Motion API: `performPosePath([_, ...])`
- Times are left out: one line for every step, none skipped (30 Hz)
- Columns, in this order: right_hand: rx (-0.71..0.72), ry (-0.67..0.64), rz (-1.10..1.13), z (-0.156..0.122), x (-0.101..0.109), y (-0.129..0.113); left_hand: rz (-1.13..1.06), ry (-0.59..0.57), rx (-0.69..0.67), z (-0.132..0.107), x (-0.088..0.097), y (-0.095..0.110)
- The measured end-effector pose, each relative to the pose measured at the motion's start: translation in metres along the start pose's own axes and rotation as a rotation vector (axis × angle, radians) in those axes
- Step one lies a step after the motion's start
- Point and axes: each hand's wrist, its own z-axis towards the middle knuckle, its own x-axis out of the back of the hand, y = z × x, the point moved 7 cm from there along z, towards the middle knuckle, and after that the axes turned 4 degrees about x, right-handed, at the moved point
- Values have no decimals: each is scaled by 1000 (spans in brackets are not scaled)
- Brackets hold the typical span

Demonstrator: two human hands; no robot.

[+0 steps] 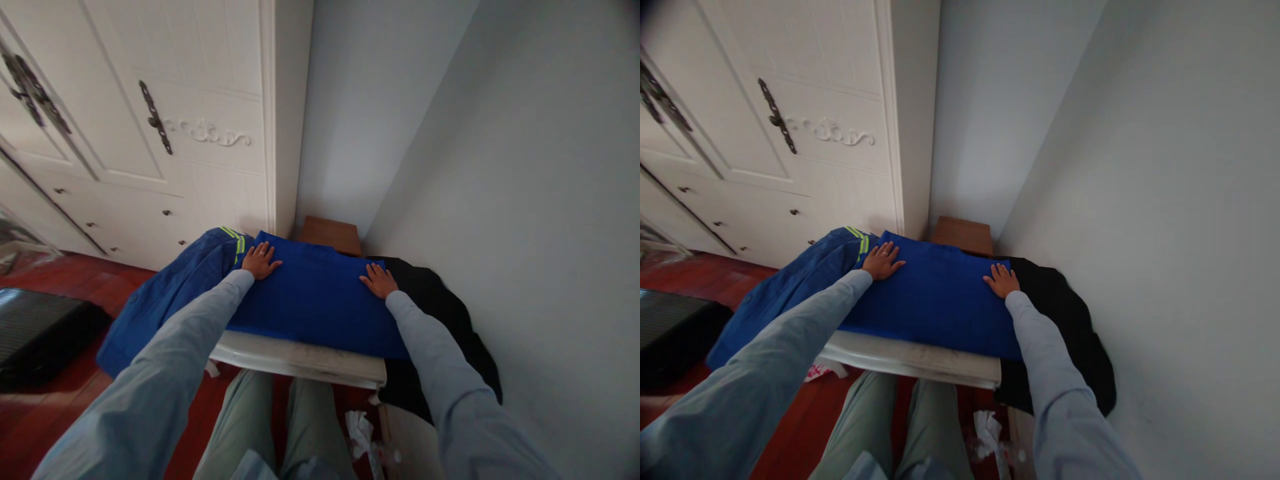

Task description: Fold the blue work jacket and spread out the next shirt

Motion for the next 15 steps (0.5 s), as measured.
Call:
performPosePath([-28, -11, 7, -4, 0, 6, 13, -8, 30, -3, 3, -7])
performPosePath([-52, -19, 14, -7, 1, 10, 27, -20, 56, -6, 6, -15])
performPosePath([-75, -22, 17, -11, 3, 14, 40, -31, 79, -9, 9, -21])
performPosePath([-99, -20, 14, -14, 5, 17, 52, -41, 99, -11, 13, -27])
performPosePath([-127, -14, 9, -17, 8, 19, 60, -48, 119, -14, 16, -32])
performPosePath([-155, 0, 3, -20, 12, 19, 67, -53, 140, -17, 20, -34])
performPosePath([-178, 20, 1, -23, 16, 16, 71, -44, 159, -21, 24, -34])
performPosePath([-187, 49, 5, -25, 21, 9, 74, -17, 168, -27, 29, -30])
performPosePath([-177, 89, 17, -28, 25, -3, 75, 21, 160, -33, 33, -20])
performPosePath([-146, 137, 38, -30, 29, -22, 70, 59, 124, -40, 36, -4])
performPosePath([-96, 182, 67, -33, 32, -47, 59, 102, 62, -48, 37, 17])
performPosePath([-31, 221, 101, -36, 32, -76, 39, 110, -33, -57, 35, 43])
performPosePath([41, 248, 137, -41, 30, -108, 5, 84, -145, -68, 29, 71])
performPosePath([131, 244, 164, -46, 25, -141, -30, 57, -257, -79, 22, 98])
performPosePath([235, 223, 186, -53, 19, -173, -59, 35, -360, -91, 15, 120])
